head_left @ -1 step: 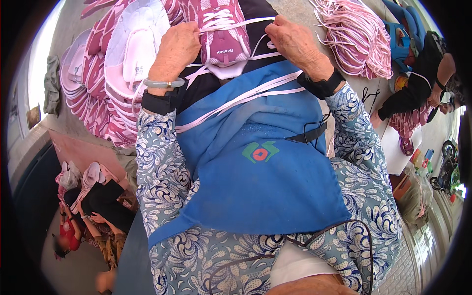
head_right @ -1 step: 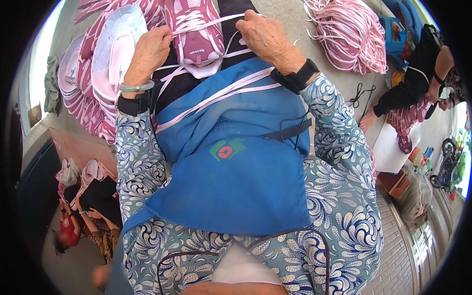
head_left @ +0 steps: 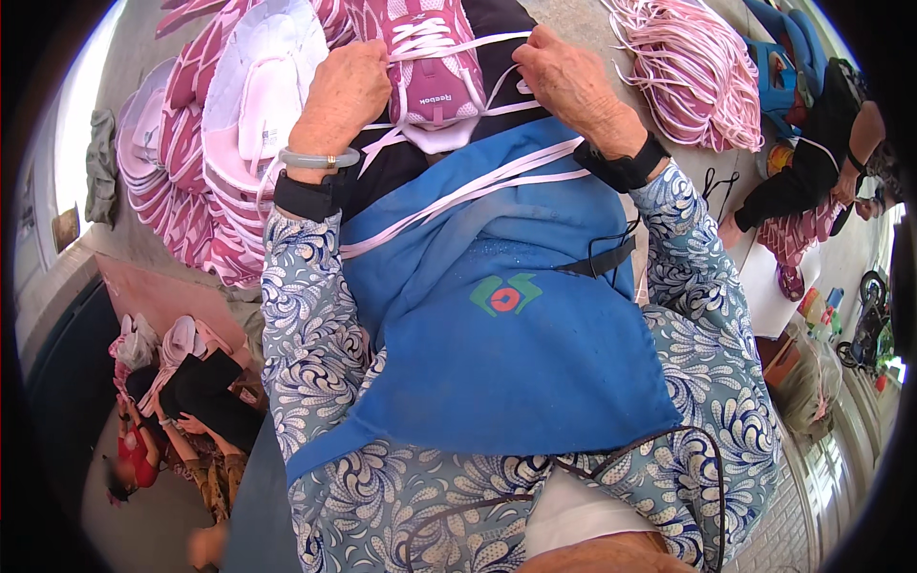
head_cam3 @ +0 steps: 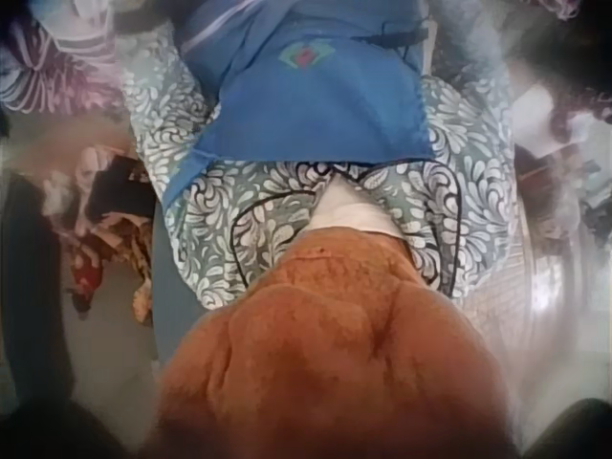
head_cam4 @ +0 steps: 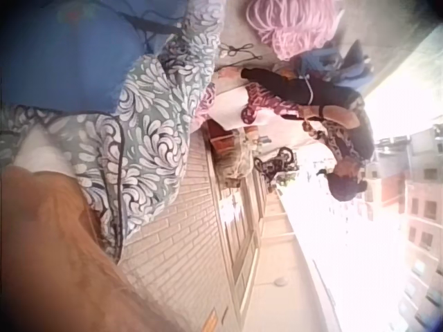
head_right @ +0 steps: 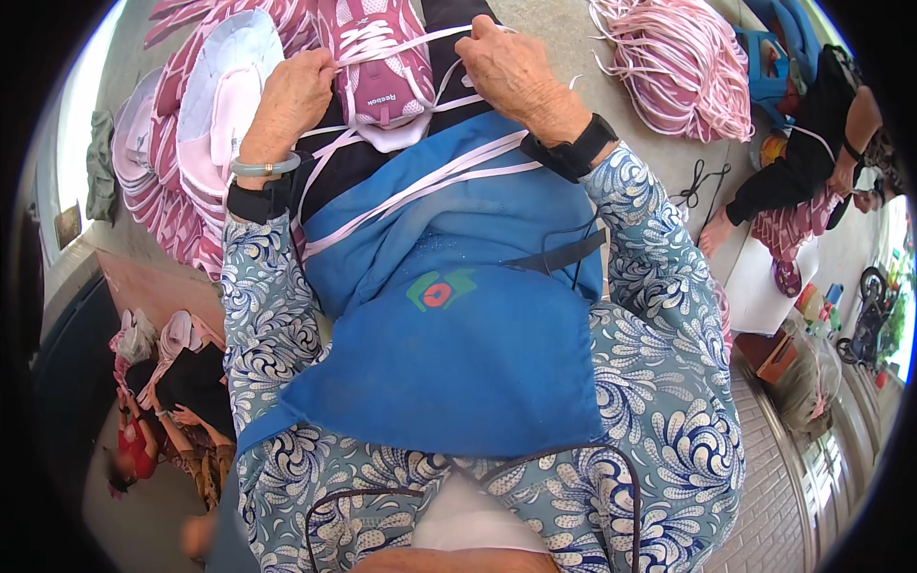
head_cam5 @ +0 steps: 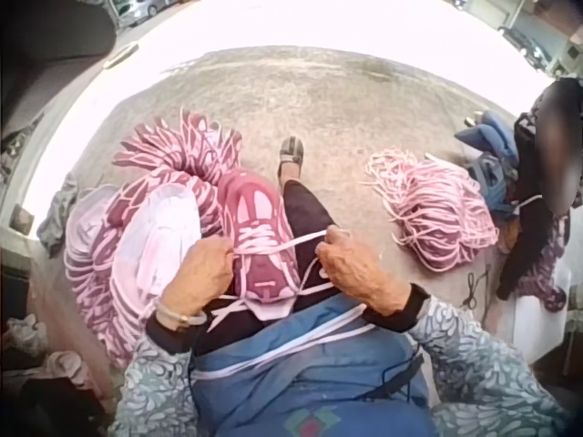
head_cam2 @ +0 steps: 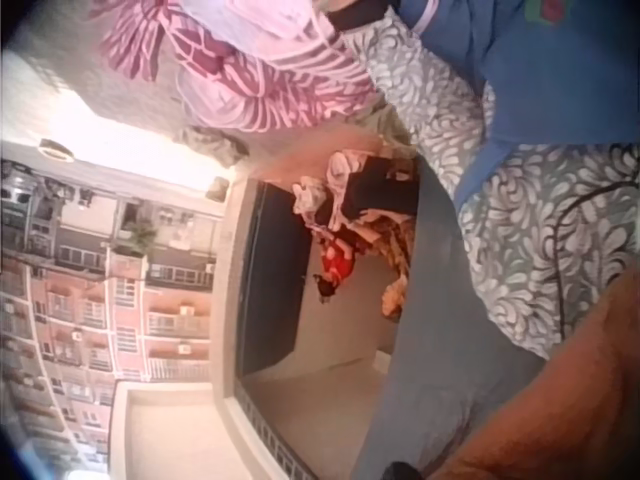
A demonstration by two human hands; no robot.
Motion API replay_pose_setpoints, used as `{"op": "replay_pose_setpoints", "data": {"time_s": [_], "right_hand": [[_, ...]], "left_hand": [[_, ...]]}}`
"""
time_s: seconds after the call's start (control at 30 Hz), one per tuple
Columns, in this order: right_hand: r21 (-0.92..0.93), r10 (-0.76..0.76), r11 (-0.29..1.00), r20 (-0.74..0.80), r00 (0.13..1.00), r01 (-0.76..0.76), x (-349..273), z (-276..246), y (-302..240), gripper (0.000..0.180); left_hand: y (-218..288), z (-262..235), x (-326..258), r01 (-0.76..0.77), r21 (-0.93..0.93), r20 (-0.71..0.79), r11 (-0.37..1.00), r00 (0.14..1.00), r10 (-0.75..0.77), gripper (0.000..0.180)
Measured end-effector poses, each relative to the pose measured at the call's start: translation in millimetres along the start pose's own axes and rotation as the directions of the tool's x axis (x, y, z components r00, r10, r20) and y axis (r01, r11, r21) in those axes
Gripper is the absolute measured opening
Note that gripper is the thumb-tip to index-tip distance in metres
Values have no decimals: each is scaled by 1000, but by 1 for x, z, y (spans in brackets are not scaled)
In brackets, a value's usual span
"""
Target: Lacing pink and white athletic shoes.
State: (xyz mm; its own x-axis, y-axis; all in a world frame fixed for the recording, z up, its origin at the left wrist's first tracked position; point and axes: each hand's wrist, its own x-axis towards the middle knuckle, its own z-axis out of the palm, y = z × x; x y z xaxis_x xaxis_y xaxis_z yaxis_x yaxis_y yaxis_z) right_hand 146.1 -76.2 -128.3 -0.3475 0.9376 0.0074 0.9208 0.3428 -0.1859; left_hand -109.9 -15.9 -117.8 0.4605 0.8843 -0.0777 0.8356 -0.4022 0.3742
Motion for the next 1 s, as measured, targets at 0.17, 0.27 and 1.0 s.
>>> {"op": "replay_pose_setpoints", "data": {"time_s": [0.17, 0.27, 1.0], "right_hand": [[90, -86, 992, -15, 996, 87, 0, 14, -14, 16], [80, -116, 991, 59, 992, 111, 3, 10, -18, 14], [102, -183, 970, -284, 941, 219, 12, 34, -9, 12]], "left_hand": [[16, -19, 10, 413, -361, 272, 836, 904, -329, 22], [-4, -7, -1, 447, -557, 197, 700, 890, -411, 24], [15, 30, -21, -95, 79, -415, 992, 902, 120, 25]]}}
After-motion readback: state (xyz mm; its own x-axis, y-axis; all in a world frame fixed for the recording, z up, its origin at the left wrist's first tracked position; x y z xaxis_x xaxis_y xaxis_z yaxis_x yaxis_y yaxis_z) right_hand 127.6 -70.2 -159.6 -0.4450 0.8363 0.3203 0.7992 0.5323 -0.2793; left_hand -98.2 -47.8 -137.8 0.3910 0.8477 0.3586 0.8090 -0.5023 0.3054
